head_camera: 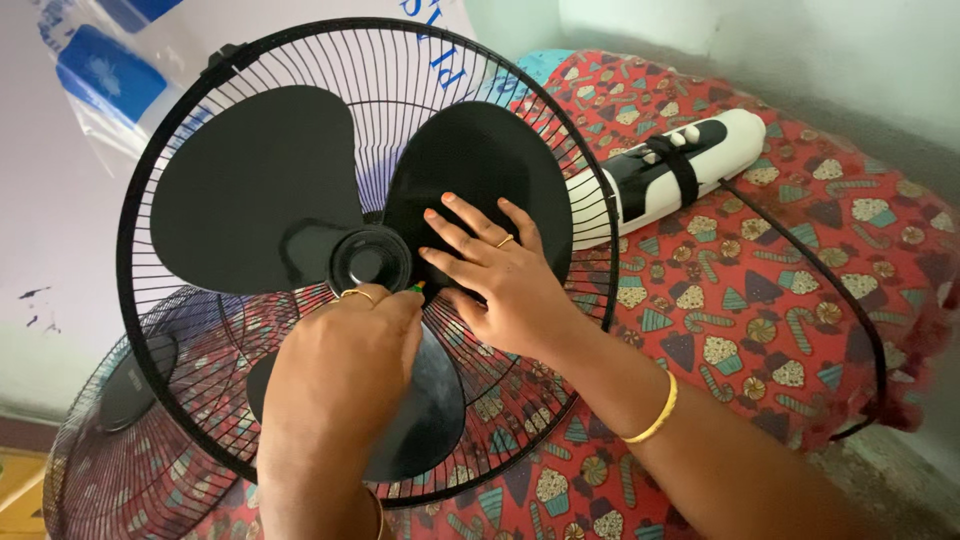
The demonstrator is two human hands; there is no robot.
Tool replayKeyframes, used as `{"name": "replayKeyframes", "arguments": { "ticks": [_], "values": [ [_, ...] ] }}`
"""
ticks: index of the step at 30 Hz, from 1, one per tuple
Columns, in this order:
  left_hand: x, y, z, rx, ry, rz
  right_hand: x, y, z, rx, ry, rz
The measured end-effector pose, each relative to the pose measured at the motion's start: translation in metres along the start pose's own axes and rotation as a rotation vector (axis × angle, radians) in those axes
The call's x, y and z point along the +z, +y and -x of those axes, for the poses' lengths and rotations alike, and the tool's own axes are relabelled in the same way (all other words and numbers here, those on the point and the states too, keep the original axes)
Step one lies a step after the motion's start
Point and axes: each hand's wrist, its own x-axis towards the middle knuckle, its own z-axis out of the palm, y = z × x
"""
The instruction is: The person reassembles an electric fan by securing the fan blades to the motor hub with a screwdriver, then attaching and aligning the front wire cage. The fan remains on a patterned surface throughout.
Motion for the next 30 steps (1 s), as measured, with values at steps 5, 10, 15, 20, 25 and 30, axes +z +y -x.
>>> {"name": "replayKeyframes", "arguments": {
  "ticks": [5,10,15,20,25,30],
  "values": [
    [0.000,0.000,0.003,-0.011,-0.035,-0.085,0.002,0.000,0.002,-0.006,-0.006,-0.004],
    [0.002,0.001,0.005,0.026,-0.061,-0.135,0.000,0.000,0.002,0.001,0.006,-0.005],
    [0.002,0.002,0.003,0.019,-0.061,-0.107,-0.003,-0.003,0.000,-0.007,0.068,-0.023],
    [0.001,0.001,0.005,0.033,-0.085,-0.139,-0.015,0.013,-0.002,0.080,0.258,0.045],
    [0.005,0.001,0.006,0.029,-0.043,-0.100,-0.029,0.036,0.001,0.274,0.473,0.200],
    [0.005,0.000,0.003,0.114,-0.027,-0.146,-0.024,0.041,0.001,0.276,0.398,0.116]
  ]
}}
